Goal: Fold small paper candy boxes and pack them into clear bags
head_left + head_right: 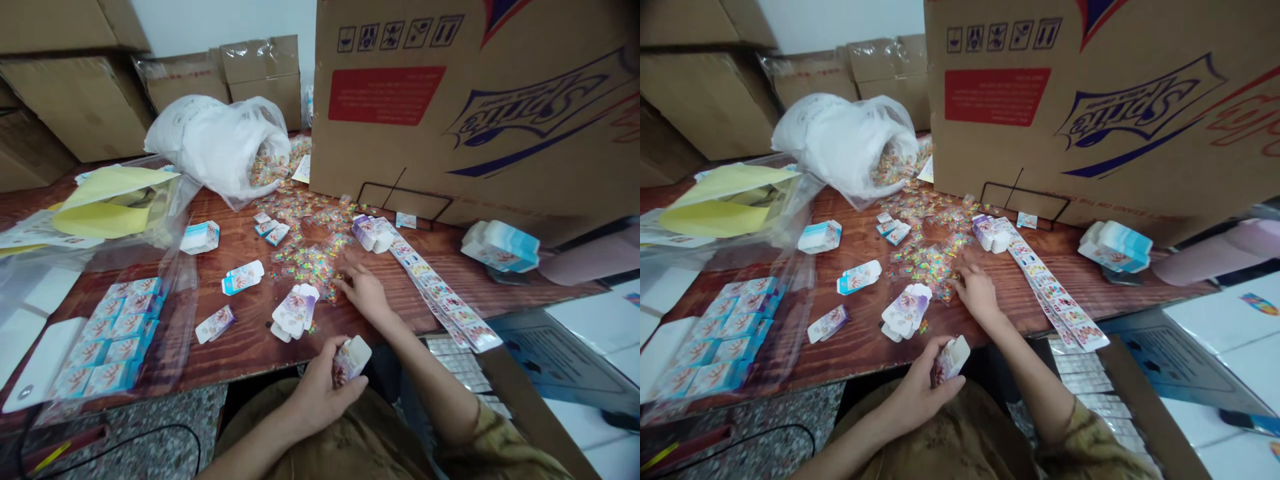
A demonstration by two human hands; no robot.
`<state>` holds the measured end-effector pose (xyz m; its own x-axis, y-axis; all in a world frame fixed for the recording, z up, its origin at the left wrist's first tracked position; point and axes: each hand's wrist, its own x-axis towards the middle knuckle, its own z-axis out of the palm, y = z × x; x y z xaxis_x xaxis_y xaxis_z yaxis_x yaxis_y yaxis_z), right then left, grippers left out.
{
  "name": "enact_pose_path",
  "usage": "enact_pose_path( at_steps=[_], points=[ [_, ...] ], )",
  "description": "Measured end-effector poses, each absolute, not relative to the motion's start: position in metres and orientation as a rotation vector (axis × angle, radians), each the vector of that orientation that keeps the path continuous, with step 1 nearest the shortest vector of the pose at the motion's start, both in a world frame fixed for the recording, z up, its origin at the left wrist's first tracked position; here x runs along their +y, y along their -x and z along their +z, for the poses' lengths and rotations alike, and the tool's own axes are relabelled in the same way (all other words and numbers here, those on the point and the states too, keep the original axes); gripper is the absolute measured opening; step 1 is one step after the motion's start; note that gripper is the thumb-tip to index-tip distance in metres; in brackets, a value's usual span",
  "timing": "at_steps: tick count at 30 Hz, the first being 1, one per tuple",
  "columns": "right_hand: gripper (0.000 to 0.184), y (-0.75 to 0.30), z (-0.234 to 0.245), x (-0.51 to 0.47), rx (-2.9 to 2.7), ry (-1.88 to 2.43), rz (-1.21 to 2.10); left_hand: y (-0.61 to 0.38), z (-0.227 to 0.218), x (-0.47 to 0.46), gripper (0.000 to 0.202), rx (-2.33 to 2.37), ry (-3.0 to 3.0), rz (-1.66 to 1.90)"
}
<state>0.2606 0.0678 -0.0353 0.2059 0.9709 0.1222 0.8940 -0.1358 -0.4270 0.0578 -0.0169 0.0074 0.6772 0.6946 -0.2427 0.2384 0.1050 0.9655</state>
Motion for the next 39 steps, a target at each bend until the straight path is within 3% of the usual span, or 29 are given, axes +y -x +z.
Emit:
enact_pose_path(
  at_steps=[8, 13, 18, 22, 29, 35, 39],
  points=[
    [0.013, -0.265, -0.043, 0.069, -1.567, 1.883, 0.308, -0.059, 0.011, -0.018, 0.045, 0.954, -1.544, 0.494],
    [0.019, -0.272, -0.040, 0.055, -1.351, 1.682, 0.395, -0.061, 0.011, -0.017, 0.042, 1.061, -1.541, 0.568],
    [0.039, -0.265, -0.007, 0.026, -1.143, 1.344, 0.703, -0.062, 0.010, -0.017, 0.040, 1.141, -1.594, 0.583],
    [0.027, -0.249, 0.016, -0.005, -1.300, 1.287, 0.810, -0.064, 0.011, -0.012, 0.042, 1.195, -1.701, 0.641],
    [0.008, -0.239, 0.025, -0.025, -1.365, 1.302, 0.714, -0.072, 0.010, -0.006, 0.049, 1.228, -2.014, 0.685],
    [0.021, -0.284, 0.020, -0.014, -0.522, 0.916, 1.158, -0.075, 0.004, -0.009, 0.048, 1.187, -2.063, 0.632],
    [0.043, -0.340, 0.009, 0.004, -0.470, 1.157, 0.979, -0.076, 0.002, -0.012, 0.048, 1.148, -2.025, 0.497]
  ],
)
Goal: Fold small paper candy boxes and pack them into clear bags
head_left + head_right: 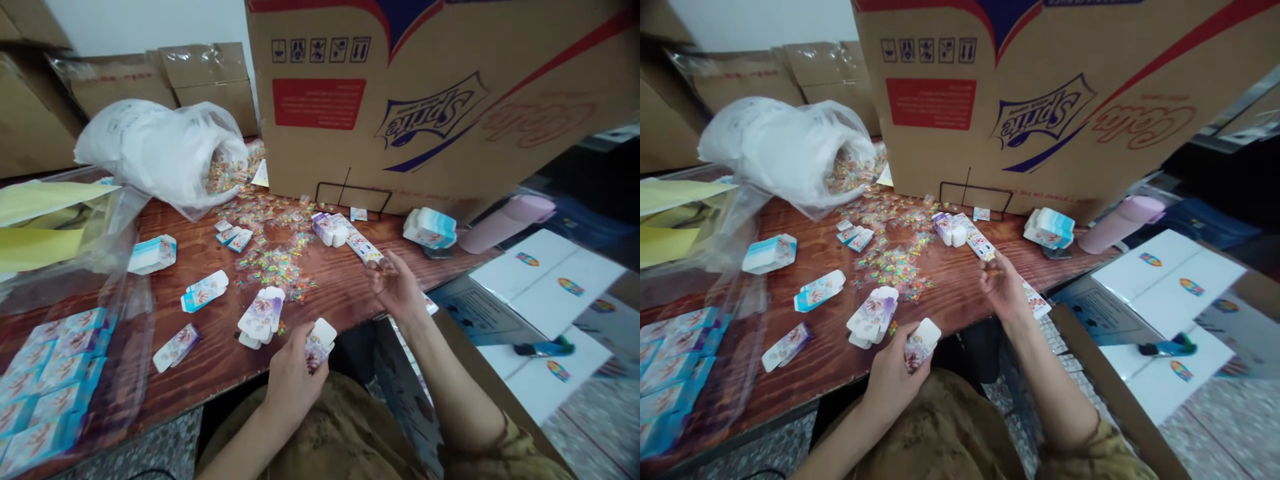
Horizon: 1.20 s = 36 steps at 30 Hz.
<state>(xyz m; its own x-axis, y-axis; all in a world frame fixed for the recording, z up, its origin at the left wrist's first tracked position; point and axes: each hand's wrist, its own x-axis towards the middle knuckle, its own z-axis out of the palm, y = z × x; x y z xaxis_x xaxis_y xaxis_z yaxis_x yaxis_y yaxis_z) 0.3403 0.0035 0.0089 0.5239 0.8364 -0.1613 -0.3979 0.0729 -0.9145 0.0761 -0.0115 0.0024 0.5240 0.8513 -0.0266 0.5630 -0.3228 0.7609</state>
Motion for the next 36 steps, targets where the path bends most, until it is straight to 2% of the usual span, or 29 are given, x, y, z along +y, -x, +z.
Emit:
enact_pose_path(
  at_steps=[3, 5, 9, 11, 18, 23, 27, 32, 36],
  points=[
    [0.051, -0.379, 0.002, 0.019, -0.714, 1.710, 0.504, -0.078, 0.002, -0.014, 0.047, 1.115, -1.989, 0.462],
    [0.049, -0.397, 0.001, 0.028, -0.846, 2.011, 0.329, -0.080, 0.003, -0.014, 0.047, 1.080, -1.969, 0.497],
    [0.054, -0.409, -0.001, 0.043, -1.213, 2.720, 0.234, -0.079, 0.003, -0.012, 0.052, 0.966, -1.972, 0.600],
    [0.053, -0.407, -0.002, 0.046, -1.282, 2.814, 0.268, -0.078, 0.003, -0.011, 0.053, 0.914, -1.977, 0.644],
    [0.060, -0.408, 0.010, 0.036, -1.095, 2.757, 0.072, -0.079, 0.009, -0.010, 0.045, 0.967, -1.706, 0.654],
    [0.074, -0.390, 0.031, 0.009, -0.896, 2.266, -0.024, -0.087, 0.025, 0.004, 0.026, 0.980, -1.422, 0.769],
    [0.065, -0.326, 0.040, -0.014, -1.009, 1.872, 0.115, -0.109, 0.045, 0.015, 0.027, 0.852, -1.219, 0.893],
    [0.053, -0.257, 0.043, -0.031, -1.231, 1.724, 0.169, -0.133, 0.056, 0.019, 0.034, 0.810, -0.951, 0.983],
    [0.049, -0.256, 0.055, -0.037, -1.348, 1.611, 0.162, -0.124, 0.058, 0.030, 0.040, 0.844, -0.901, 1.120]
  ],
)
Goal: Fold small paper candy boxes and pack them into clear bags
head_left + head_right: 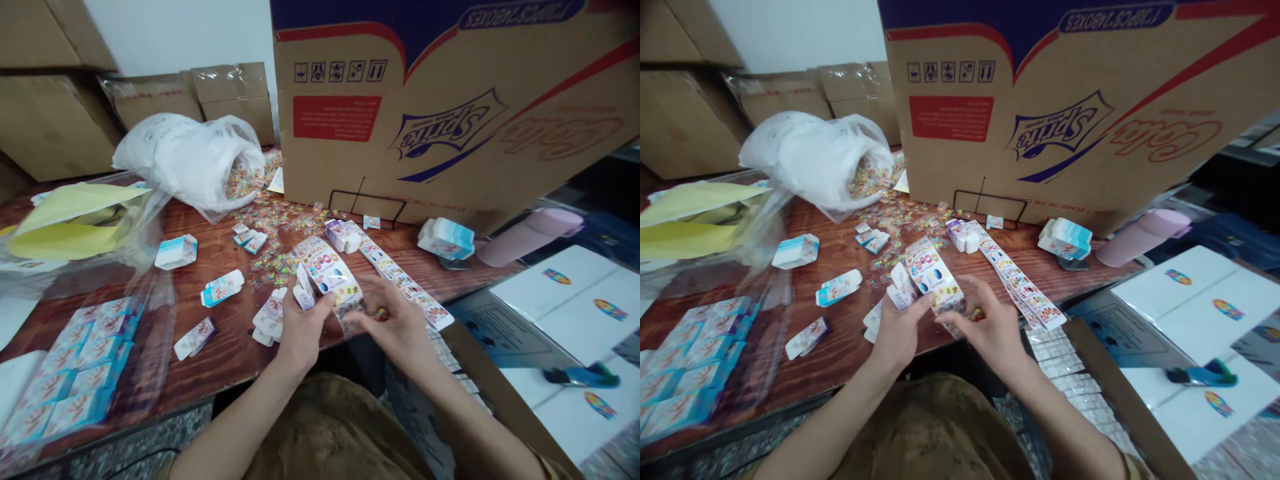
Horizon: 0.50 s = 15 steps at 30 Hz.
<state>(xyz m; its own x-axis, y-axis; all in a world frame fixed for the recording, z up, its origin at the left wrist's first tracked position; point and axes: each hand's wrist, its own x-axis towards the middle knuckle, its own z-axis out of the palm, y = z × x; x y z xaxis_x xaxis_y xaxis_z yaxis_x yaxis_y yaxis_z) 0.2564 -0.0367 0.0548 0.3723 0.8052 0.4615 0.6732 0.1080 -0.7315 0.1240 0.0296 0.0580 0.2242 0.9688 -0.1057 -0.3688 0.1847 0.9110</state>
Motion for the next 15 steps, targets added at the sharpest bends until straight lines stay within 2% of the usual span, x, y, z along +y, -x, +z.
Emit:
enact_pose_path(
  at_steps=[3, 8, 12, 15],
  points=[
    [0.046, -0.272, 0.068, -0.035, -1.451, 1.513, 0.149, -0.111, 0.064, 0.038, 0.043, 0.838, -0.936, 1.039],
    [0.041, -0.279, 0.080, -0.025, -1.813, 1.397, 0.477, -0.100, 0.074, 0.037, 0.048, 0.755, -0.953, 0.850],
    [0.028, -0.269, 0.075, -0.022, -1.731, 1.355, 0.555, -0.097, 0.075, 0.035, 0.040, 0.762, -1.059, 0.861],
    [0.026, -0.264, 0.069, -0.024, -1.598, 1.363, 0.609, -0.093, 0.073, 0.034, 0.037, 0.849, -1.226, 0.945]
  ],
)
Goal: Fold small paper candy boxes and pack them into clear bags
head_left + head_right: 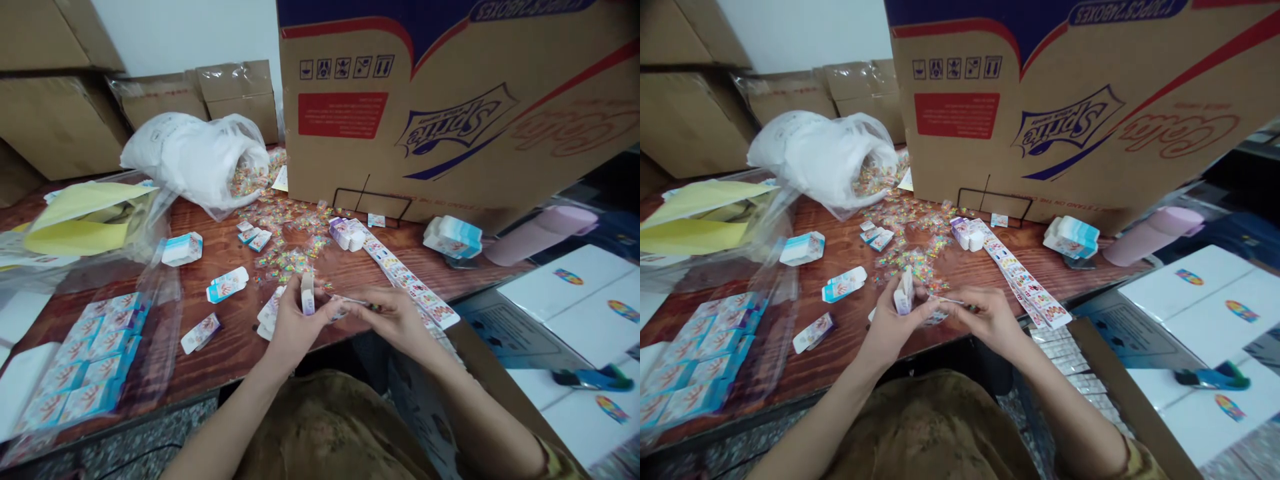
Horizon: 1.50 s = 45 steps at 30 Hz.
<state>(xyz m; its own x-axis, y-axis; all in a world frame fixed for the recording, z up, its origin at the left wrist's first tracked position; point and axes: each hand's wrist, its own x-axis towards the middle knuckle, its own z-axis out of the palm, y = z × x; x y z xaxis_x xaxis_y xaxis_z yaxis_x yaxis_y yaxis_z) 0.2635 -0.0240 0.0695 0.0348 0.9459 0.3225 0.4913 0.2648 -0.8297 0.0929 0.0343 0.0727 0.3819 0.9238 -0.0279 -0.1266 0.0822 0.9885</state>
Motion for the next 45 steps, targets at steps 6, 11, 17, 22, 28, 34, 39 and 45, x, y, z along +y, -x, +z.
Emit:
enact_pose_path(
  at_steps=[6, 11, 17, 22, 28, 34, 39, 45],
  points=[
    [0.029, -0.261, 0.066, -0.024, -1.392, 1.424, 0.662, -0.085, 0.066, 0.030, 0.025, 0.845, -1.522, 0.975],
    [0.022, -0.259, 0.050, -0.023, -1.548, 1.542, 0.126, -0.085, 0.062, 0.029, 0.020, 0.848, -1.493, 0.976],
    [0.035, -0.249, 0.033, -0.032, -1.788, 1.414, 0.265, -0.079, 0.068, 0.032, 0.018, 0.809, -1.475, 0.972],
    [0.023, -0.238, 0.037, -0.032, -1.555, 1.368, 0.521, -0.075, 0.070, 0.029, 0.016, 0.759, -1.489, 0.967],
    [0.018, -0.235, 0.045, -0.028, -1.581, 1.317, 0.394, -0.072, 0.062, 0.027, 0.022, 0.902, -1.367, 1.004],
    [0.010, -0.243, 0.037, -0.028, -1.777, 1.247, -0.085, -0.069, 0.048, 0.027, 0.024, 0.947, -1.269, 0.903],
    [0.020, -0.236, 0.030, -0.031, -2.018, 1.230, -0.245, -0.074, 0.046, 0.027, 0.024, 0.966, -1.174, 0.967],
    [0.034, -0.230, 0.029, -0.034, -1.921, 1.315, -0.029, -0.067, 0.058, 0.026, 0.022, 0.844, -1.233, 0.907]
  ],
)
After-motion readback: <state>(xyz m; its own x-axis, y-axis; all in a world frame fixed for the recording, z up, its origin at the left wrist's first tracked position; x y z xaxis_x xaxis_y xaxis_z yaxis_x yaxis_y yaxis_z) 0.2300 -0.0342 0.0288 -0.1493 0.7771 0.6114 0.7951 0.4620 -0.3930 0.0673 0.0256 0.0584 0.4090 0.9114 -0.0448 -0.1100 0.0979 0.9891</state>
